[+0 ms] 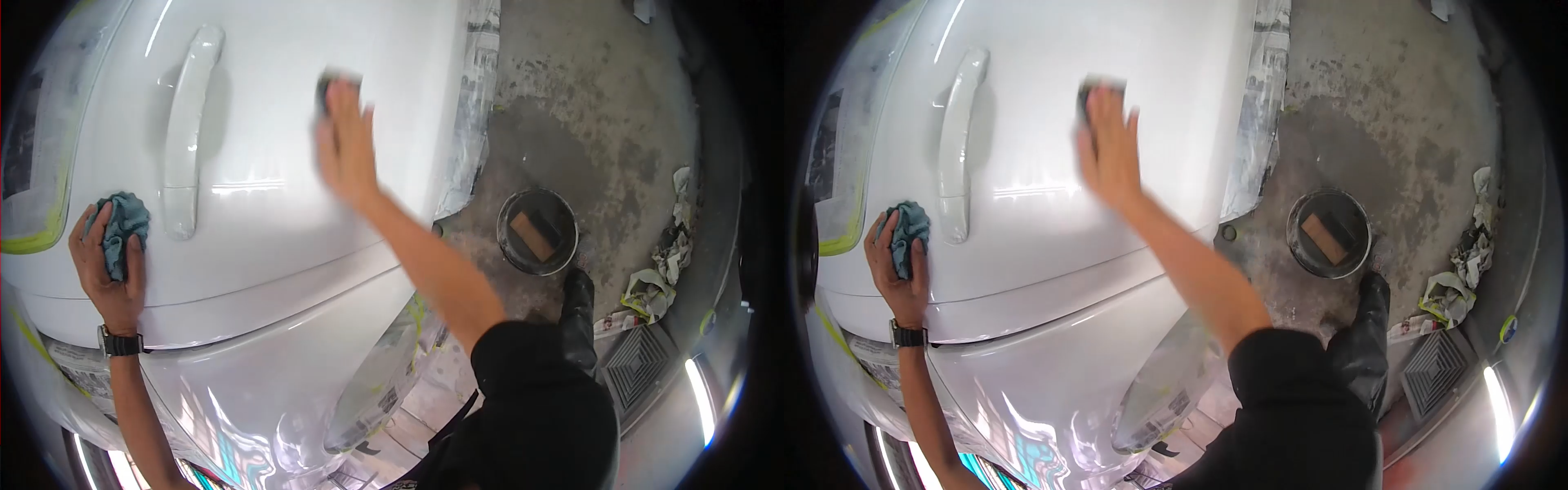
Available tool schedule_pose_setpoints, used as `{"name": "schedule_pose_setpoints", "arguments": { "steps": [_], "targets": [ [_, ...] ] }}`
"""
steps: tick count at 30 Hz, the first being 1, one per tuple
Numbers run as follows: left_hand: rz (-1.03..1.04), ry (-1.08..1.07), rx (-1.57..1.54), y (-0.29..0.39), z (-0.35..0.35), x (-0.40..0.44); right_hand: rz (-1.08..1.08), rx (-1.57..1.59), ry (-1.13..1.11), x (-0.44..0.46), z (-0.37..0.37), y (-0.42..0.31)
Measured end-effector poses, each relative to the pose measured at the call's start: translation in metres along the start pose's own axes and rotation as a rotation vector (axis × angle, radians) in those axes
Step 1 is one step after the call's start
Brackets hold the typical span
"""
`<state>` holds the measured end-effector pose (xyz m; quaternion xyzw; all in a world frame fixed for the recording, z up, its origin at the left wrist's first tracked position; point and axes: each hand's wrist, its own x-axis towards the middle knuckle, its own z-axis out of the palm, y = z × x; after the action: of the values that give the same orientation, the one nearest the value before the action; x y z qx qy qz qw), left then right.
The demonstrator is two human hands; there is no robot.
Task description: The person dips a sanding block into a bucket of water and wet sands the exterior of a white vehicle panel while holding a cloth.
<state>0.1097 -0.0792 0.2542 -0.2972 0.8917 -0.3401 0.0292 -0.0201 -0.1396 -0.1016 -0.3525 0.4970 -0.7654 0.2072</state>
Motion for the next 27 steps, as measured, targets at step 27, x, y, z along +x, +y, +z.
{"name": "schedule_pose_setpoints", "arguments": {
  "steps": [27],
  "targets": [
    [-0.074,-0.018,-0.079,0.002,-0.002,-0.001,-0.187,-0.032,-0.006,0.075,0.007,-0.005]
  ]
}}
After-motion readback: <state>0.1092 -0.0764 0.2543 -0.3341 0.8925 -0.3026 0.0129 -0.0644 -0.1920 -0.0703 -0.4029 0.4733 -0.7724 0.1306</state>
